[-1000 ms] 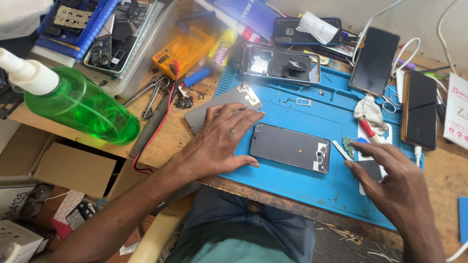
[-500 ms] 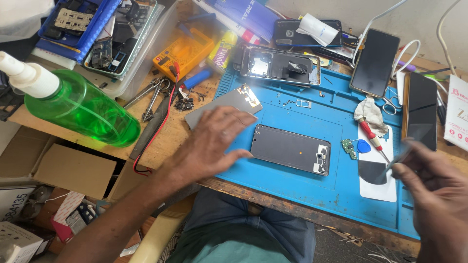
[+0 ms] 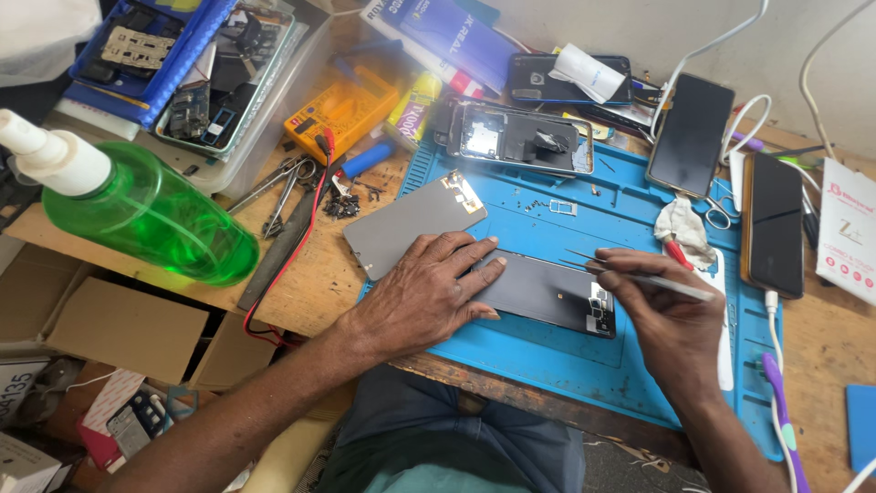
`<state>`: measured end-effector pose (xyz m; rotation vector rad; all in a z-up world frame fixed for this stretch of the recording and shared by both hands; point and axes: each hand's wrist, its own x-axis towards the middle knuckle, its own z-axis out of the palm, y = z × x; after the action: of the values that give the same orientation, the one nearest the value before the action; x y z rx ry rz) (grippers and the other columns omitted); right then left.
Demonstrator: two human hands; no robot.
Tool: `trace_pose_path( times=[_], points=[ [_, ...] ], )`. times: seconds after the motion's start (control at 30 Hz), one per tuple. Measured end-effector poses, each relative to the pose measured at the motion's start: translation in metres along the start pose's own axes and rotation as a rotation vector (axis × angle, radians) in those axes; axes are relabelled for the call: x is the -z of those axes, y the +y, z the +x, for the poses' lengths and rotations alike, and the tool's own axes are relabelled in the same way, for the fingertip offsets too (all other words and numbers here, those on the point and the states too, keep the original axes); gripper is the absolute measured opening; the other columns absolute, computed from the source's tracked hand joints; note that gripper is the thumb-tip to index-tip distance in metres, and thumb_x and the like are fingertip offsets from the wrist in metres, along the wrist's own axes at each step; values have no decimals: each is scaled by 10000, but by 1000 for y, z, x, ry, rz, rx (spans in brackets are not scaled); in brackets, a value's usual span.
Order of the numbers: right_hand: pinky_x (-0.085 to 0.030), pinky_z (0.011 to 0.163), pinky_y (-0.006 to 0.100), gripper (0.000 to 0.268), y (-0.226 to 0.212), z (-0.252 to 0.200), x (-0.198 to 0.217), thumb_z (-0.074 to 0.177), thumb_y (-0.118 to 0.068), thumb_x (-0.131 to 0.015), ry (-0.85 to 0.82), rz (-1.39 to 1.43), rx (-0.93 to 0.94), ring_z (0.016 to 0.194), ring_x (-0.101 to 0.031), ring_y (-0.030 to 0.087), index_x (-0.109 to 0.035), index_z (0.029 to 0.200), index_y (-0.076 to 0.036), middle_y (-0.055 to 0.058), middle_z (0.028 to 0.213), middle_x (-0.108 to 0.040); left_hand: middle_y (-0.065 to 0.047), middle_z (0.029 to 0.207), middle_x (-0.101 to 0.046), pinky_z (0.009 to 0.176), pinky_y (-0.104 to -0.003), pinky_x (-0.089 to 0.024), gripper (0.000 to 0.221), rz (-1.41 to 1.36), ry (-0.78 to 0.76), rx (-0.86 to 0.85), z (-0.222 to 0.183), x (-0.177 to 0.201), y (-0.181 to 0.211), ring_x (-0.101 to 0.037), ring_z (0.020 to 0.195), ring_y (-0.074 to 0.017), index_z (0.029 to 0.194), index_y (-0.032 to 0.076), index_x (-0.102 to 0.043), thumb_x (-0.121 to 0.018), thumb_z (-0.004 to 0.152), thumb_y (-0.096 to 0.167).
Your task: The person removes small internal components from a mobile phone using tweezers and handles a replacement screen assembly at a repair bench.
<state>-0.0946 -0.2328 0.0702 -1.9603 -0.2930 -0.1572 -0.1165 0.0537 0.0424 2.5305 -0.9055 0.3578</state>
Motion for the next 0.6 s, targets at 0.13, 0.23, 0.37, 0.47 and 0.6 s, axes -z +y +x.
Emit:
trace_pose_path(
  times=[0.13,0.23,0.37,0.47,0.6],
  points=[
    [-670,884,308,163,4,10,-8,904,4,-746,-110,-226,235,1048,-761,204,-748,1061,-39,122,1112,-770,-150,1396,-534,1068,-479,-422,560,-1,-33,17,-2,-1,0,-474,1314,-321,1340,59,-615,-600,961,472],
    [-670,875,301,176,2,12,-13,880,2,-739,-173,-221,281,1058,-756,199,-747,1046,-56,117,1127,-764,-147,1346,-550,1065,-480,-429,564,-5,-27,13,-2,-2,-1,-488,1294,-313,1348,57,-611,-590,969,475],
    [-667,858,299,201,1,13,-18,850,-1,-760,-187,-298,268,1031,-759,191,-757,1037,-72,106,1116,-772,-149,1342,-551,1044,-479,-429,564,-19,-42,17,-3,-4,-2,-493,1277,-311,1352,62,-611,-591,968,474],
    [-667,853,300,209,0,15,-20,844,-15,-769,-204,-316,279,1035,-760,192,-755,1043,-78,100,1117,-773,-148,1346,-551,1044,-476,-428,569,-17,-21,9,-3,-4,-2,-495,1278,-311,1361,55,-605,-596,969,467],
    [-664,864,306,226,-2,20,-26,843,-25,-765,-236,-298,312,1055,-757,205,-752,1064,-75,104,1133,-770,-147,1344,-554,1045,-476,-429,574,-20,-32,9,-3,-1,-3,-496,1276,-316,1364,53,-601,-609,960,460]
  ],
)
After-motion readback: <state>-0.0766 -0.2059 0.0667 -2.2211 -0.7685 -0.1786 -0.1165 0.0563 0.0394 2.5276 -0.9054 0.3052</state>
